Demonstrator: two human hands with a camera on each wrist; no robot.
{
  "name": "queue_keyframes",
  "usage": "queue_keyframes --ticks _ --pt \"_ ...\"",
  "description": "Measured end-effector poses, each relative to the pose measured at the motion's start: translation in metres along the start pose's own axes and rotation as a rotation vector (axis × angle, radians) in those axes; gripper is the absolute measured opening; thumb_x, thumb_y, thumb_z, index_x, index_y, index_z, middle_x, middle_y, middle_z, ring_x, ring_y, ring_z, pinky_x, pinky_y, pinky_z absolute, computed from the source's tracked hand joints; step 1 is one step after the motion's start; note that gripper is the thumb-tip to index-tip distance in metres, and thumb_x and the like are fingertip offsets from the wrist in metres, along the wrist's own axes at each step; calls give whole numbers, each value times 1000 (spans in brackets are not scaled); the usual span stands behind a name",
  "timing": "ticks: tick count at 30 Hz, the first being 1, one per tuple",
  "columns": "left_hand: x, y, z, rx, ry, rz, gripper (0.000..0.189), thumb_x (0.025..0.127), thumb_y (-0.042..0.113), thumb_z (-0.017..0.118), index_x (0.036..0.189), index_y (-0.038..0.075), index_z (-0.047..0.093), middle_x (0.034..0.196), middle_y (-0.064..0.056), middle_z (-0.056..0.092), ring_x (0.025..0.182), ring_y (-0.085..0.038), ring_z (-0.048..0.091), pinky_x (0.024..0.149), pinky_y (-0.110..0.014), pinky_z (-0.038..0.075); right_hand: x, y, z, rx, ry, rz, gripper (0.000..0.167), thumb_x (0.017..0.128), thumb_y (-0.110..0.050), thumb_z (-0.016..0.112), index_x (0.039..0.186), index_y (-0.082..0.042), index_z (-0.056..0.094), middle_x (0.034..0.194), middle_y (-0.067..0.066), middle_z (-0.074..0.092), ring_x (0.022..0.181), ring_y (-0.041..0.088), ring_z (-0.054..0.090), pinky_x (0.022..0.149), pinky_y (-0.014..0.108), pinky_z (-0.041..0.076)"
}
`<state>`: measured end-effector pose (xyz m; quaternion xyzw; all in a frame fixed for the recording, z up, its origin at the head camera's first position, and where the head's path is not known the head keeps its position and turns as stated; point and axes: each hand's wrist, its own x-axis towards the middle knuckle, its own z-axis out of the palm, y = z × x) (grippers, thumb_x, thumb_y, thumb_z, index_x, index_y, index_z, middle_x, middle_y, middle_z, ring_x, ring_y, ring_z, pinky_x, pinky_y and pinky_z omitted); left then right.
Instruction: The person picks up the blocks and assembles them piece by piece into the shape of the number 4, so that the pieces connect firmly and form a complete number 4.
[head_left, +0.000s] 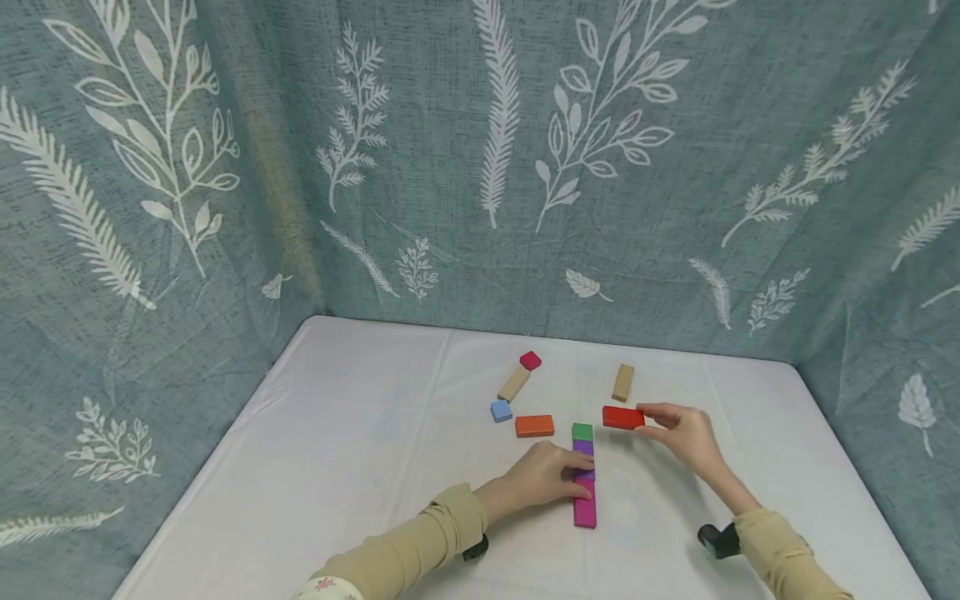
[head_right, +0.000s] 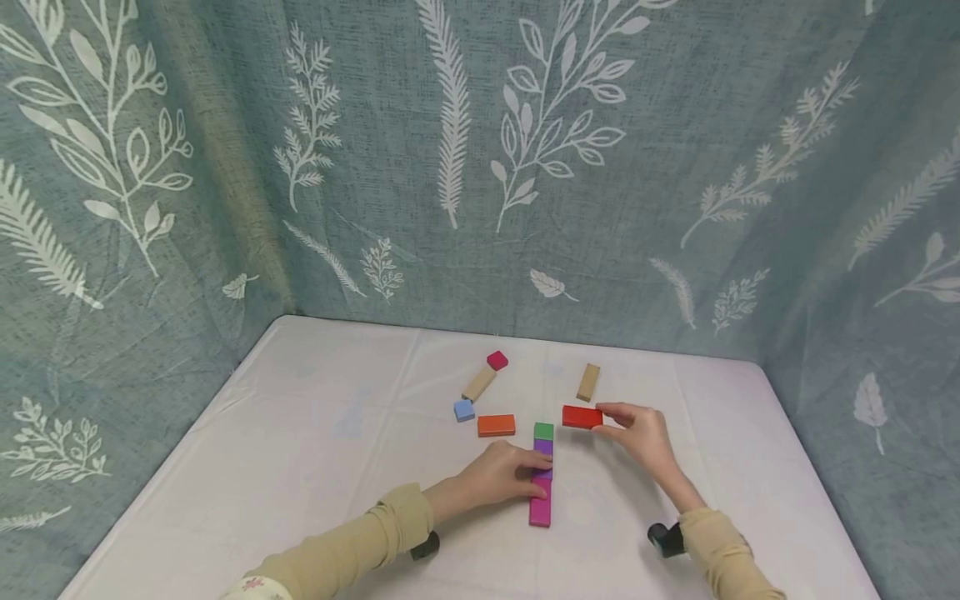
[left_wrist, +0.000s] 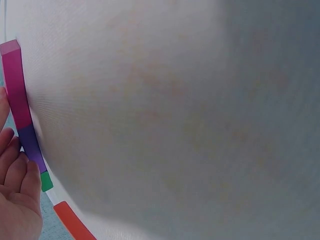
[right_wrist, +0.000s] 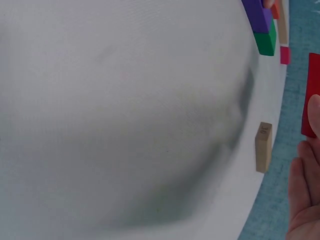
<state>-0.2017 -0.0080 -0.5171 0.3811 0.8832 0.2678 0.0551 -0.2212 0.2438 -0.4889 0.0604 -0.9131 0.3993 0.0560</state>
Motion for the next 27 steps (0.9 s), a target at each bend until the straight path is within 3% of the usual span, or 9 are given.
queue_keyframes --ticks 15,27 --pt "0 -1 1 16 34 49 42 81 36 73 117 15 69 116 4 69 112 -6 62 91 -14 47 -1 7 12 -9 -18 17 37 77 -11 77 111 2 69 110 23 68 104 36 65 81 36 56" --pt "2 0 0 12 20 41 42 82 36 72 118 15 68 118 3 68 113 -7 61 93 -15 47 -4 16 21 -67 -44 4 37 77 -12 77 111 -1 69 110 19 69 106 36 65 84 40 55"
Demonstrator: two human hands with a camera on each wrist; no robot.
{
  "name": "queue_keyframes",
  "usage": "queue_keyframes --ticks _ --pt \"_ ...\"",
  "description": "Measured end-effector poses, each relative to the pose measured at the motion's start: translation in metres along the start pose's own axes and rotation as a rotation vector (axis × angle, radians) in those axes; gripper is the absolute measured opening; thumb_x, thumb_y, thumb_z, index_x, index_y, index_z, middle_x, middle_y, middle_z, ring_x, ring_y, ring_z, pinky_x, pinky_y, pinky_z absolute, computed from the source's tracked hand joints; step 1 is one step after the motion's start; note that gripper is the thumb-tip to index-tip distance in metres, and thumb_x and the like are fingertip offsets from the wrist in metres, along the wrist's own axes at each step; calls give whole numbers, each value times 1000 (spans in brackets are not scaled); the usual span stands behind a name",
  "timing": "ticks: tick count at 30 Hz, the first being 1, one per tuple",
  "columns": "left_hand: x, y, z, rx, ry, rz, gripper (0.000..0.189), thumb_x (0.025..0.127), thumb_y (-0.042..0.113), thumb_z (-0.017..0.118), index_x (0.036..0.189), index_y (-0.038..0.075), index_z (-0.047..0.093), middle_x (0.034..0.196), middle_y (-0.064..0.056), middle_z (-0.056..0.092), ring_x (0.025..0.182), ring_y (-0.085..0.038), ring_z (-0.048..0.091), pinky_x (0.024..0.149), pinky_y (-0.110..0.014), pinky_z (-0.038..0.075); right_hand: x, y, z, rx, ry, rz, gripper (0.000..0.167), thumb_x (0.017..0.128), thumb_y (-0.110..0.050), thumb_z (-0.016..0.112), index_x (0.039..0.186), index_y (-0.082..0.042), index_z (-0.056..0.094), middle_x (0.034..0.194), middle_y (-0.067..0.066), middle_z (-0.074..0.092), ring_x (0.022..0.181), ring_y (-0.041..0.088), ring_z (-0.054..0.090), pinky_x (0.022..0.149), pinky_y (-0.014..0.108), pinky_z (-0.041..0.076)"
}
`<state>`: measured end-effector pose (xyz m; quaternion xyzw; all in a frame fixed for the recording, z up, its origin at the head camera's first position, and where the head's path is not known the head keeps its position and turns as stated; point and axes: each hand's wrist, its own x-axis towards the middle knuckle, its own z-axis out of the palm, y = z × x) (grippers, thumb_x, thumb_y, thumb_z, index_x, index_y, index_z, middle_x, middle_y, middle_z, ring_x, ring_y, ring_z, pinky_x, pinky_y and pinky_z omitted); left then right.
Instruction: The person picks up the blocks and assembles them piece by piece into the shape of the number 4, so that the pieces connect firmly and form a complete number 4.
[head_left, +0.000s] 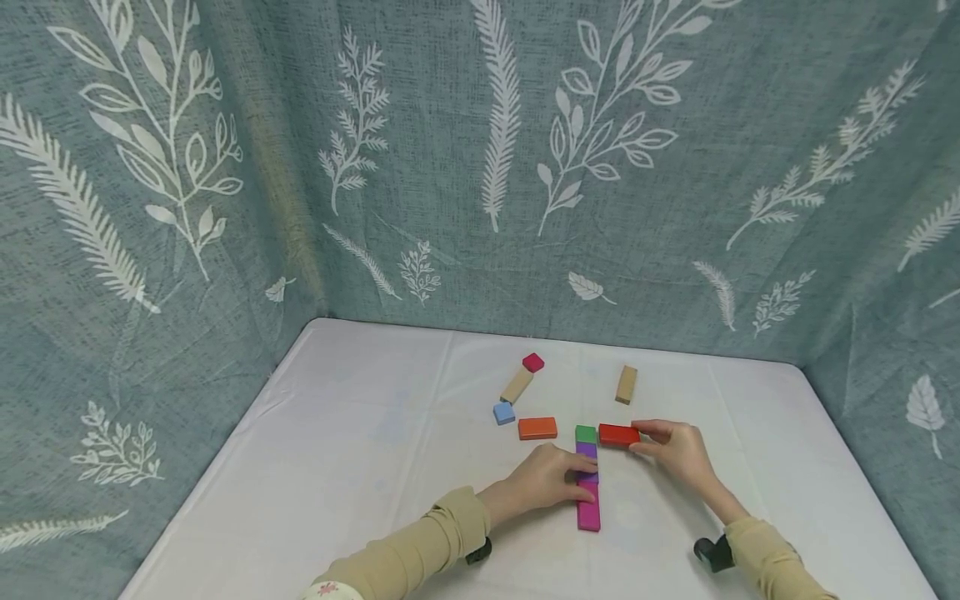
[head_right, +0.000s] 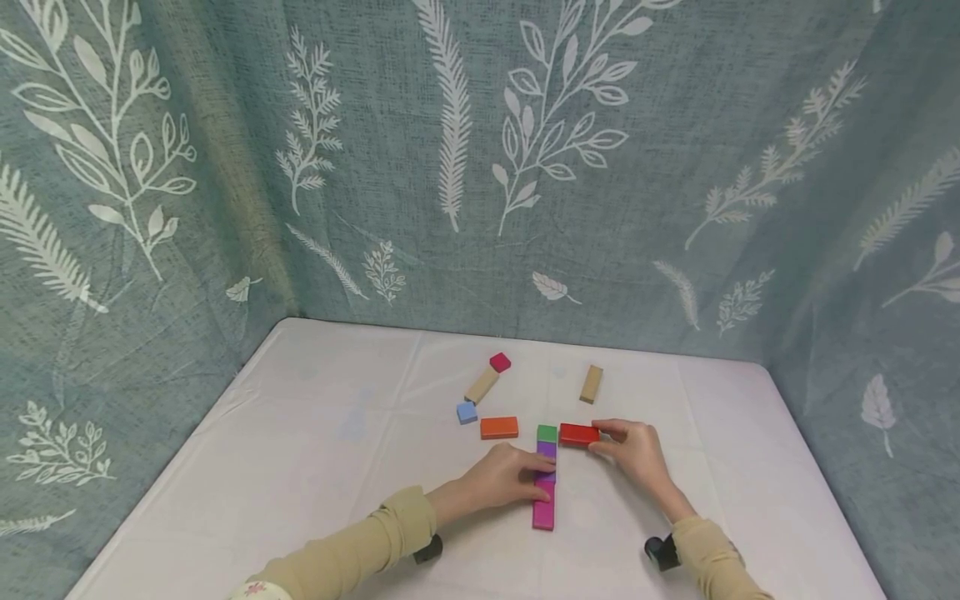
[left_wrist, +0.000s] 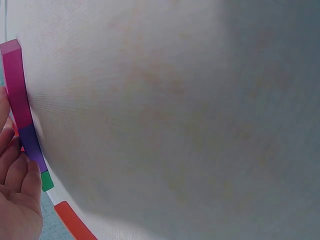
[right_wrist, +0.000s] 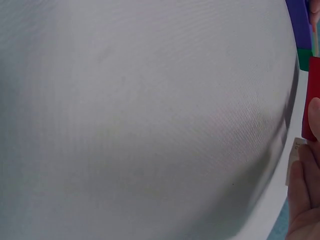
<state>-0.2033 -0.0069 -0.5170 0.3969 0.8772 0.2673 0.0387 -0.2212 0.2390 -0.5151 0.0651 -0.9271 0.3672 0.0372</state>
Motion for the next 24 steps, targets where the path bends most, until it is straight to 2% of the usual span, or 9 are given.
queue_keyframes --ticks 17,24 --pt "2 1 0 2 7 2 42 83 37 71 118 15 68 118 4 68 114 -7 60 93 -16 47 3 4 8 0 26 -39 37 74 -13 80 108 -1 71 106 18 71 103 35 66 83 39 55" --pt "2 1 0 5 18 6 41 82 36 72 117 15 68 117 3 68 114 -7 60 94 -15 47 3 5 8 -11 28 -60 36 74 -13 80 107 -1 71 106 18 71 104 35 65 84 43 54"
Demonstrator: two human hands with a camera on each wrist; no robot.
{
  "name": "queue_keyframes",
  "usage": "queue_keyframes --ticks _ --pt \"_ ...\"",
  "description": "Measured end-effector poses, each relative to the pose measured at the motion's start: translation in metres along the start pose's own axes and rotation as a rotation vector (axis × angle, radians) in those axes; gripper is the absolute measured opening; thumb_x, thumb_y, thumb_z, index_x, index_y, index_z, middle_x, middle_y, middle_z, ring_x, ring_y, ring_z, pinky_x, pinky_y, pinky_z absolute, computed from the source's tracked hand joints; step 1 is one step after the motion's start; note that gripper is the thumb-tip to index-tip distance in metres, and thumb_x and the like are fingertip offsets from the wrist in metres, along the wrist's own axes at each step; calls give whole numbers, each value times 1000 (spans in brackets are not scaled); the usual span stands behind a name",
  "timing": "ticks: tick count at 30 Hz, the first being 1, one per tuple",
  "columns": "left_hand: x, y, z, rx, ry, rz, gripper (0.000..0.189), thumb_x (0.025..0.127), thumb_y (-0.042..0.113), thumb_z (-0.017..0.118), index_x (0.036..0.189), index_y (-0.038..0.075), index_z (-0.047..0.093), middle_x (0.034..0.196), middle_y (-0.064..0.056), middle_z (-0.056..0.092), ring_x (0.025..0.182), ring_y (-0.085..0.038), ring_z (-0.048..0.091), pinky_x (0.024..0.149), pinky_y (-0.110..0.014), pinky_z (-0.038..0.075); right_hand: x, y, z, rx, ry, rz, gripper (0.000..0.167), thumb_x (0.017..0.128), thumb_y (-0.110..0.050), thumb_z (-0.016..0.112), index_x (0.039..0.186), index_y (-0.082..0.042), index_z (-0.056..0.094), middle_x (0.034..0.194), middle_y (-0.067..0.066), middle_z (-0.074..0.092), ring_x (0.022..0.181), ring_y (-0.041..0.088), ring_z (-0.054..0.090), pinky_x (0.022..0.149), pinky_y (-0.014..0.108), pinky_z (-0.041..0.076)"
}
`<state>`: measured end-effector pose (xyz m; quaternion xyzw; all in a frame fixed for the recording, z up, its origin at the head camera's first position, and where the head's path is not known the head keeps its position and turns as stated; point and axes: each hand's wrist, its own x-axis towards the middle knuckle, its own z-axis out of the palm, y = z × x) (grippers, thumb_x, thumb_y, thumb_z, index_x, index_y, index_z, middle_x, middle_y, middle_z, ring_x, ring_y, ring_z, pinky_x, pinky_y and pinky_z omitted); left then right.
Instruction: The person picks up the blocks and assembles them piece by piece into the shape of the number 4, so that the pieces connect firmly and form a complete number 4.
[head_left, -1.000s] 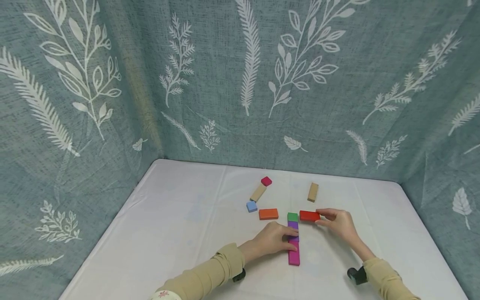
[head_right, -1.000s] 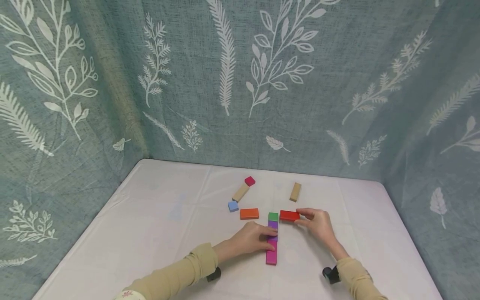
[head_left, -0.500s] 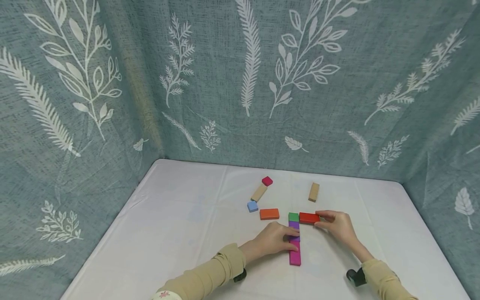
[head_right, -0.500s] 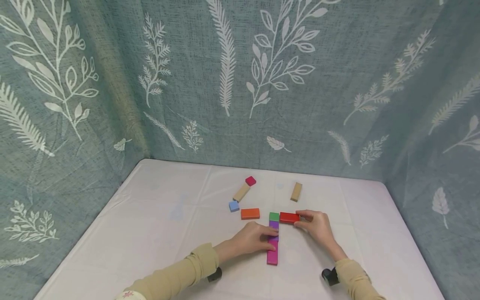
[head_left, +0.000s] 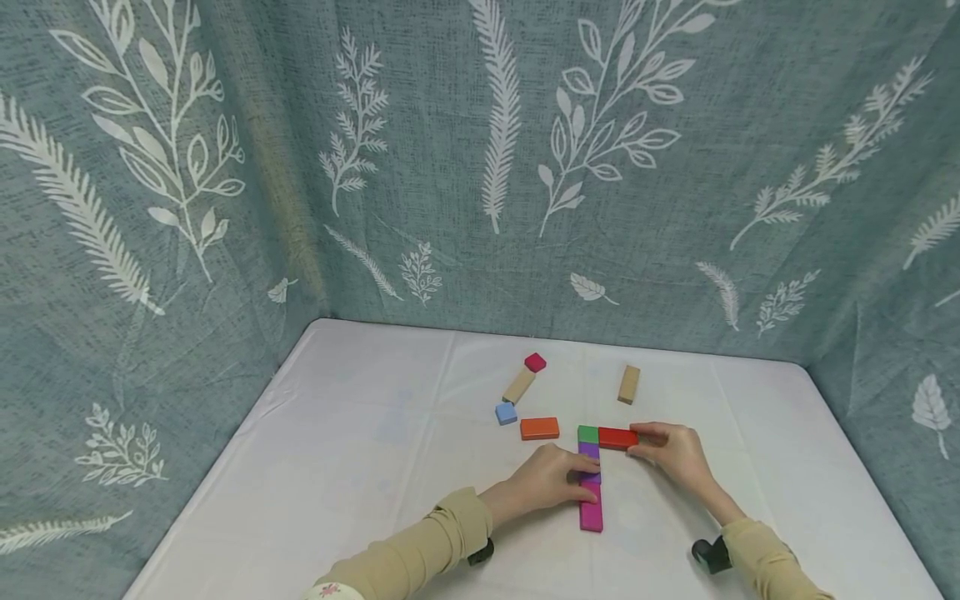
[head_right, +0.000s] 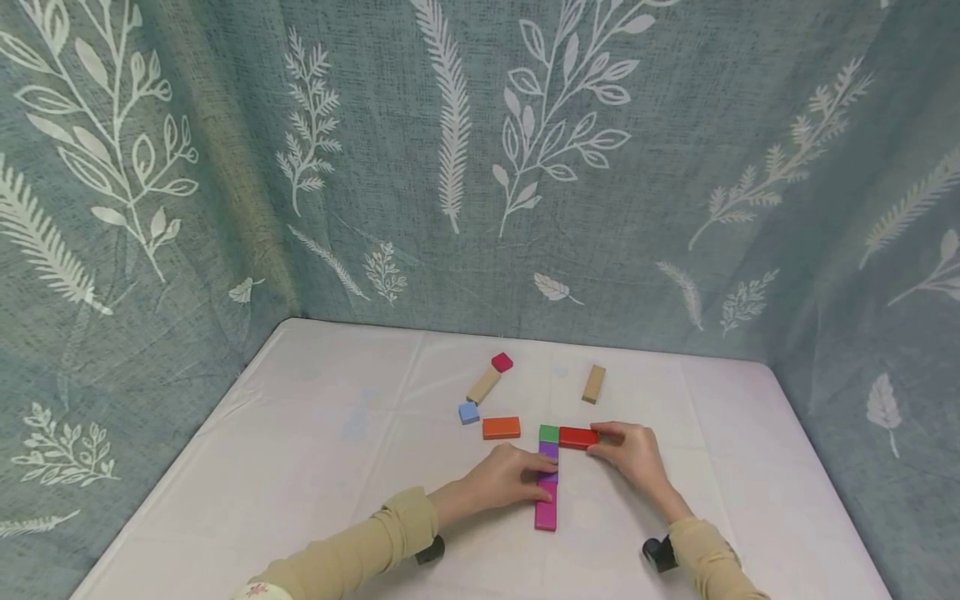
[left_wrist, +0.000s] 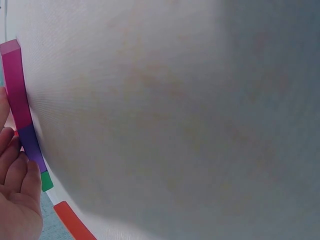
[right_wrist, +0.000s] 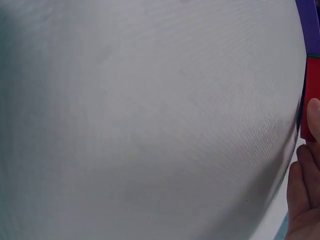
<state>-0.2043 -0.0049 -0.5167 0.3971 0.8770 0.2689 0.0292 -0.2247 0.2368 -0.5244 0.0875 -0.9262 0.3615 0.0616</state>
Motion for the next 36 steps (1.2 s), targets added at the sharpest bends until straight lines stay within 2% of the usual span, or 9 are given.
queue_keyframes --ticks 16,36 --pt "-1 1 -1 0 -14 -32 42 82 38 72 119 16 68 118 4 68 115 -8 60 93 -16 47 -1 3 4 22 -9 -10 37 74 -13 80 107 0 71 106 19 71 101 34 66 82 40 55" --pt "-1 2 -1 -6 -33 -67 43 82 37 72 120 18 67 120 4 67 115 -8 60 93 -16 47 -4 0 5 -11 -8 -25 39 74 -14 80 110 -1 70 108 18 70 106 35 64 87 45 53"
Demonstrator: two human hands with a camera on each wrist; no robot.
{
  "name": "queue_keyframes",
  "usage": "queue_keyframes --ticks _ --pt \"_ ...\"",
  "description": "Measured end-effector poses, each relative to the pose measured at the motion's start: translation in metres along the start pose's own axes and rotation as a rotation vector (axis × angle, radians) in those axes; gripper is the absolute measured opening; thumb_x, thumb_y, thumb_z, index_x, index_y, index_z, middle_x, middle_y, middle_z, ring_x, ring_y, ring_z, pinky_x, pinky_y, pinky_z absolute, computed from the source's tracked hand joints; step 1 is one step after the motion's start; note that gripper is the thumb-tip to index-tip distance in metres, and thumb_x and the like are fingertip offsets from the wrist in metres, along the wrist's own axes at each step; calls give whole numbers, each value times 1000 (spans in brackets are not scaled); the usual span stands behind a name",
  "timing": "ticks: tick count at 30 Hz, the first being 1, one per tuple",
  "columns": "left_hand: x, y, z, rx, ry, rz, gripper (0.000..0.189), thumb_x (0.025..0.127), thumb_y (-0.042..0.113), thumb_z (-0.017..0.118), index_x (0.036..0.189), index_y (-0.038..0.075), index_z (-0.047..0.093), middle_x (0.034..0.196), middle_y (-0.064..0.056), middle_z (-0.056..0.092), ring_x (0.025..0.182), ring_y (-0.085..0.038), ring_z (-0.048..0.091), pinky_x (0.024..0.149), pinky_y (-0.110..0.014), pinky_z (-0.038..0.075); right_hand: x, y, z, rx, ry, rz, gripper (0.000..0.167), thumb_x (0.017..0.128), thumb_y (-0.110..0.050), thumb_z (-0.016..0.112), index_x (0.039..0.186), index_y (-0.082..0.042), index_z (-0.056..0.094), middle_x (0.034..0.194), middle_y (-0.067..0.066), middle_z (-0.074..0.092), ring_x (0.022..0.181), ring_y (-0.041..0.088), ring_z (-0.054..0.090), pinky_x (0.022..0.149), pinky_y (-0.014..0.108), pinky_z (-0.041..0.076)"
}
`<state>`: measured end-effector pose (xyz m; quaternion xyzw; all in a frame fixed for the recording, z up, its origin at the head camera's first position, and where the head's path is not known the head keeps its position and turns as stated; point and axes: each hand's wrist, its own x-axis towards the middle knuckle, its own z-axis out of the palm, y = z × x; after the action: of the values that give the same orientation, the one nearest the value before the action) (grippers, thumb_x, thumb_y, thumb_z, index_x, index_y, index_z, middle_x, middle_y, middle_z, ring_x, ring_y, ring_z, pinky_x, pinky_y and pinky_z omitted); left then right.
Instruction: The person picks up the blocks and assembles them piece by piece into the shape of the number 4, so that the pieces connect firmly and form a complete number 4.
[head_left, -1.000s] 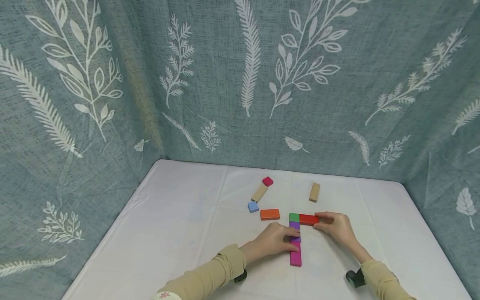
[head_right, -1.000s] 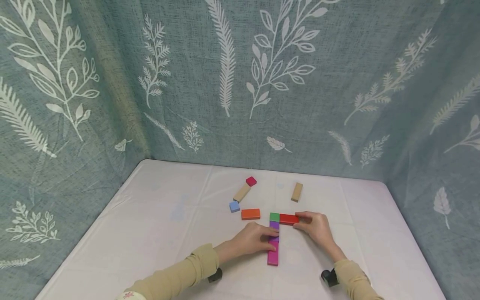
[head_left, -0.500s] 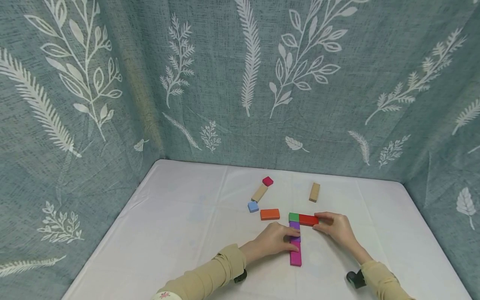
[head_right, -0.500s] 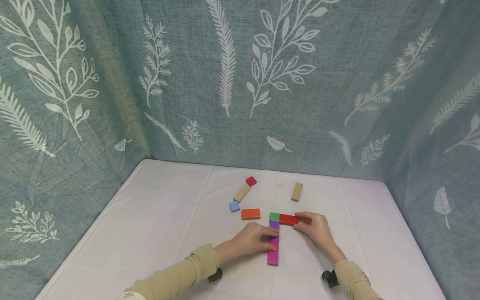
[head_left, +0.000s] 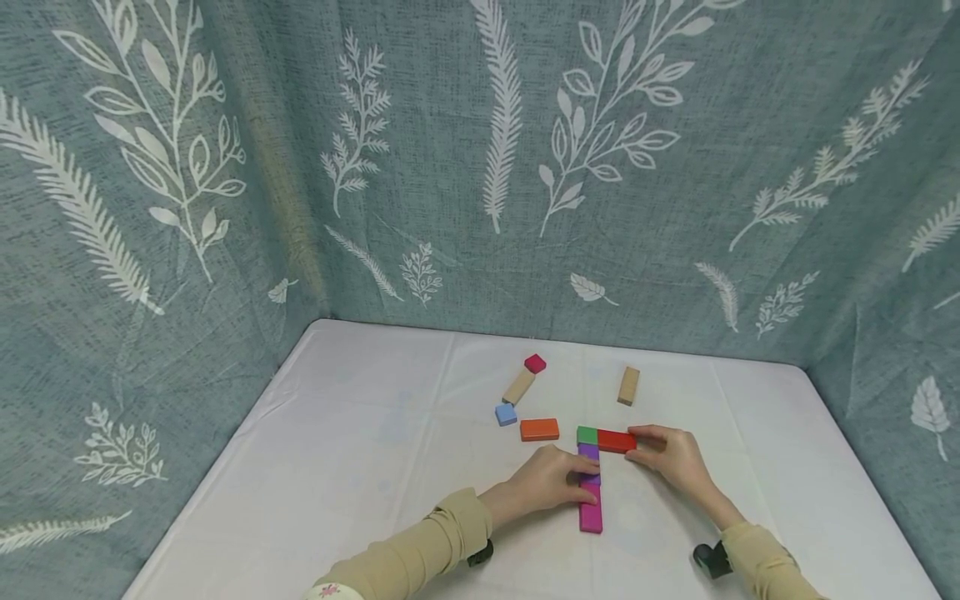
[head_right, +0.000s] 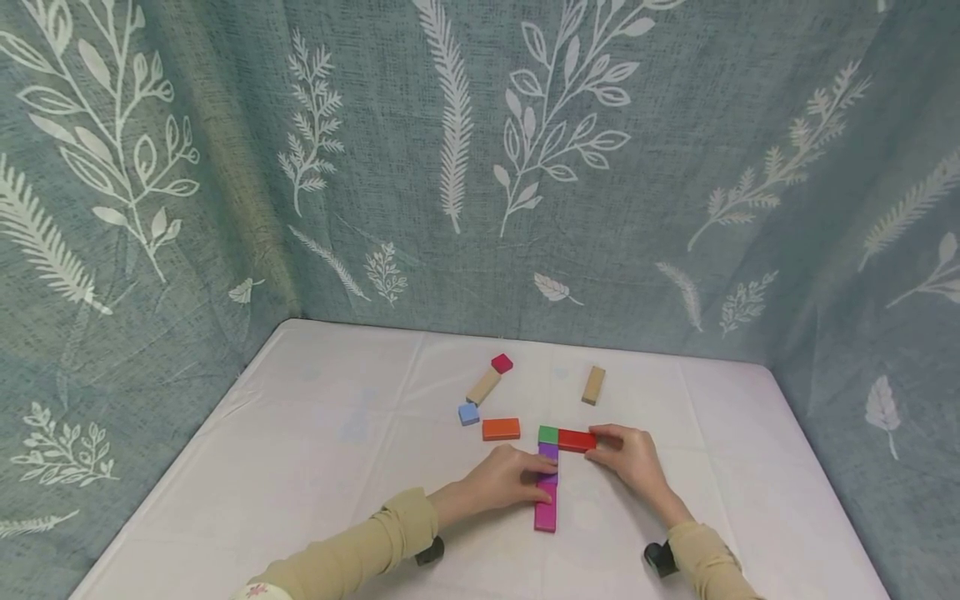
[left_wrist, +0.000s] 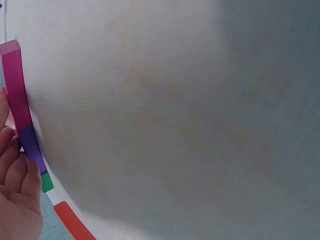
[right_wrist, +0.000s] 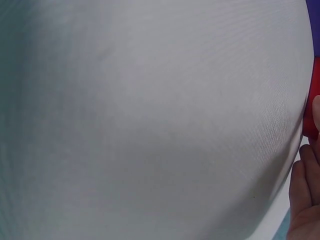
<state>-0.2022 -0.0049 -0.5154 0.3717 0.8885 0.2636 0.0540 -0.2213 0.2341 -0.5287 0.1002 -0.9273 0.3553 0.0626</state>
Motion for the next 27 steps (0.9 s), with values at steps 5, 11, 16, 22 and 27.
queue_keyframes --ticks 5,11,16,22,27 --pt "0 1 0 2 -6 -4 42 83 37 71 120 17 67 121 4 67 116 -8 60 93 -17 47 0 -1 -1 0 -16 2 40 76 -15 79 111 -1 69 110 18 69 108 37 62 90 48 51" --pt "0 0 0 -1 -3 3 42 83 37 71 119 17 67 120 4 67 115 -8 60 93 -16 47 2 -2 -5 30 -32 18 43 78 -16 77 117 -1 66 116 17 68 112 36 61 90 45 52" --pt "-1 -1 0 1 4 8 42 82 37 72 120 17 67 119 5 67 114 -8 60 92 -15 47 6 -4 -11 87 -57 57 44 82 -17 74 122 -1 63 122 19 64 115 36 59 89 39 52" --pt "-1 -2 0 -2 10 13 43 82 37 72 120 17 67 118 5 68 113 -7 61 91 -14 47 14 -7 -17 123 -65 75 46 83 -19 73 124 0 61 124 21 62 117 36 58 90 39 51" --pt "-1 -1 0 -14 5 12 42 82 36 72 119 17 67 118 5 68 113 -8 61 91 -14 47 21 -8 -18 115 -58 75 47 84 -18 73 124 2 60 125 23 61 118 37 57 92 40 50"
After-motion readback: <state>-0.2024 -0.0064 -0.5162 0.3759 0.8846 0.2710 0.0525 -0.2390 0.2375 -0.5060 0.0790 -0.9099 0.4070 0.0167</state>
